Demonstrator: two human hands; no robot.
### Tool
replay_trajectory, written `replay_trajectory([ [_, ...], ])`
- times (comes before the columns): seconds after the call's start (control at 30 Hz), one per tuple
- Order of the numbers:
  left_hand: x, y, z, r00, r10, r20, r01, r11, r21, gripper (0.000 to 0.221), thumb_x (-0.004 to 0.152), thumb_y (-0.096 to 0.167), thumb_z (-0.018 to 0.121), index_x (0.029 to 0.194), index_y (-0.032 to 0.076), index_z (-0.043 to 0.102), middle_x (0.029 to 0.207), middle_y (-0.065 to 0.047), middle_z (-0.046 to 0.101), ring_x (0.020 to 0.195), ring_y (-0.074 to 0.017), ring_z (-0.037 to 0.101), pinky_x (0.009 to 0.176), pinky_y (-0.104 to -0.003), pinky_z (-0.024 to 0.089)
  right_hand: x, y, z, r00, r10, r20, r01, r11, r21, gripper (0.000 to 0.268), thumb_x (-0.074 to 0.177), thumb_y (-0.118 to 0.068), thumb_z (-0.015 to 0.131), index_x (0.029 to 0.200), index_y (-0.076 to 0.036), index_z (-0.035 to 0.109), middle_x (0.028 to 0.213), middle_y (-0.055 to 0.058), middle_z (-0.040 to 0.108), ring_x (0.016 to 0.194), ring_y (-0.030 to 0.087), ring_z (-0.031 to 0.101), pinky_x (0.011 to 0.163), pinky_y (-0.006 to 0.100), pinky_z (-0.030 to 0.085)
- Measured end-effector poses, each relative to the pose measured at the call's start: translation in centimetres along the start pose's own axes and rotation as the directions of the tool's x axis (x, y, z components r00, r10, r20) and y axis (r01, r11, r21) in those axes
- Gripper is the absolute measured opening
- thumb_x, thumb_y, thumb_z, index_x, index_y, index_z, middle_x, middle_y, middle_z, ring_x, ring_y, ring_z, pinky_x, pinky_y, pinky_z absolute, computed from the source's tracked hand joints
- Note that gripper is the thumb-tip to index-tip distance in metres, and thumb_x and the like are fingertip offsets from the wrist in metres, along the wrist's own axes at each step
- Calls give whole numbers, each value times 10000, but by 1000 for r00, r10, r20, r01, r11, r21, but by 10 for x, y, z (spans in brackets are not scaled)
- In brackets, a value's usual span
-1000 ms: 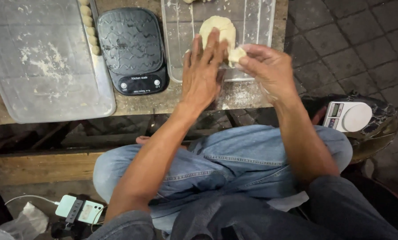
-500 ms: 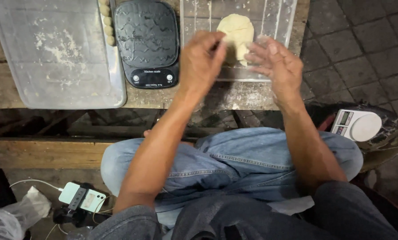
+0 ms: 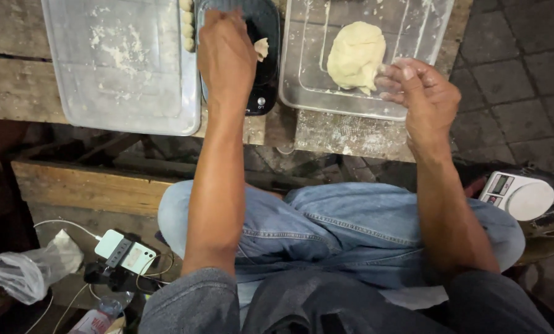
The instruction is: The person is portioning dough from a larger mass, rolling it into small uniform balls, and arranging them in rows on a metal tray.
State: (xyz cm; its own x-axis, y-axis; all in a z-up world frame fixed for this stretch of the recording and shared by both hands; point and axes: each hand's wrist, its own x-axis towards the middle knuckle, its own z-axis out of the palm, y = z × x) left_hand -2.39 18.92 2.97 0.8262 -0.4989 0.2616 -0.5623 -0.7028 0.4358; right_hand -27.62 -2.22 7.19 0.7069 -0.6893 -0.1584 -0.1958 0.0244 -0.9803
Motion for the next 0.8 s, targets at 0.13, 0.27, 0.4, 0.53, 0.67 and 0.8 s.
replay_trajectory([
  [0.13,12,4,-30,988,-86,-131,58,978,-201,163,883,97,809,883,73,648,900,-126,661,642,-311,691,577,-485,479,-1,-4,1,997,-68,-24,68,998,-7,308,1094,-232,673,1259,27,684,1065,192,762,932,245,796,753,271,686],
  [0.27,13,13,-50,988,-79,-134,58,986,-154,193,869,132,851,823,90,668,791,-59,704,707,-294,690,559,-451,495,-1,1,0,996,-76,-52,75,997,-22,221,1099,-173,685,1213,13,720,1031,147,764,895,189,770,743,262,679],
  [0.4,8,18,-31,972,-182,147,198,975,-100,233,850,154,849,1052,109,741,1001,-90,717,853,-300,725,670,-474,572,-2,3,-3,982,-187,-29,183,977,-109,132,1093,-96,736,1196,-14,743,1034,124,742,807,164,695,679,267,627],
  [0.53,-5,8,13,945,-193,265,185,981,54,199,798,149,855,979,128,775,1239,-168,638,985,-410,665,691,-555,565,-7,-6,4,979,-198,43,202,970,-137,102,1098,-22,719,1196,2,730,1024,127,738,849,144,669,708,232,588],
  [0.67,-5,27,1,965,-115,235,117,993,3,155,779,51,849,854,77,716,982,-181,680,723,-381,712,540,-500,547,-10,-7,11,981,-179,80,189,971,-146,138,1075,-22,718,1210,7,717,1073,148,722,839,152,669,715,237,618],
  [0.8,-6,94,-33,871,-134,472,332,870,-365,98,914,54,699,1003,68,660,853,-44,714,690,-139,643,584,-277,517,-13,-1,21,963,-238,124,252,961,-116,248,1021,-37,759,1256,-8,685,1199,193,715,1006,222,714,886,281,636],
])
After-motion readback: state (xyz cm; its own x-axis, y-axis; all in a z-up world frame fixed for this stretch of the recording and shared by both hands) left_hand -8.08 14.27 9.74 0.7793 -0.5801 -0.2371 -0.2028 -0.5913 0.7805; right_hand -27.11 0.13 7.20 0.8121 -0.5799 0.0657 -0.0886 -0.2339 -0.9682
